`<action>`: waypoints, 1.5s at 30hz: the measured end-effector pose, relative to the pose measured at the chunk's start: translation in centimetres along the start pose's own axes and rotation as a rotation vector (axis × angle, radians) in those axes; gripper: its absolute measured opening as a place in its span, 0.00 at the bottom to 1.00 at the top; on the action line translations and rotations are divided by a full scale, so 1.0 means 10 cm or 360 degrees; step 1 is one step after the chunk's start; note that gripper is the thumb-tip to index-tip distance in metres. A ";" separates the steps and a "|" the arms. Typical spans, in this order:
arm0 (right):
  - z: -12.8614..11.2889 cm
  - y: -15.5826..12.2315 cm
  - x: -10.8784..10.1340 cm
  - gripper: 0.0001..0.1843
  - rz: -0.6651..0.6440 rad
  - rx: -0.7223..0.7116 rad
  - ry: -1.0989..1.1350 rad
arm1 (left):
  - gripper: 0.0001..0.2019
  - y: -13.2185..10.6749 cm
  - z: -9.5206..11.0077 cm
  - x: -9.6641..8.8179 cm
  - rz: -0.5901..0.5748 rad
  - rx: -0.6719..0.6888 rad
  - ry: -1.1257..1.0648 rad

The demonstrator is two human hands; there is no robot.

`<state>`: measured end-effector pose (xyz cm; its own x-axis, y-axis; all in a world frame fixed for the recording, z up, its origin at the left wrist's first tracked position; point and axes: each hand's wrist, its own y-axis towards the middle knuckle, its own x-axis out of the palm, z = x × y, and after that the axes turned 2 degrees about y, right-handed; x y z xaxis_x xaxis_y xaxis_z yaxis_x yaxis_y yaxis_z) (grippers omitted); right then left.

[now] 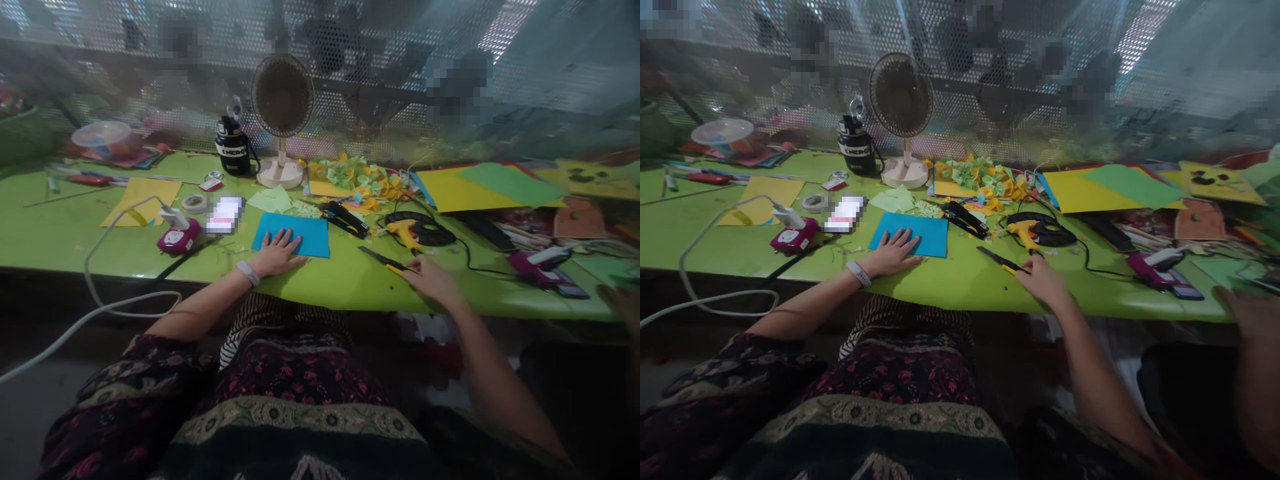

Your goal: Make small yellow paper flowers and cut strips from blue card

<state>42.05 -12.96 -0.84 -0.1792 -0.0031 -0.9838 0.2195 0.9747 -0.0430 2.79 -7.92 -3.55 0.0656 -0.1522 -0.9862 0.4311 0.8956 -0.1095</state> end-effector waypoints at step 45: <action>-0.51 0.06 0.28 0.31 0.0193 -0.0572 0.0210 | 0.36 -0.04 0.29 0.02 0.0108 -0.0115 0.0072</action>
<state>36.79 -11.23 -2.72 -0.2996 0.1227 -0.9462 -0.0987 0.9824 0.1587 5.20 -9.52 -3.33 0.0509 -0.0727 -0.9961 0.3609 0.9313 -0.0496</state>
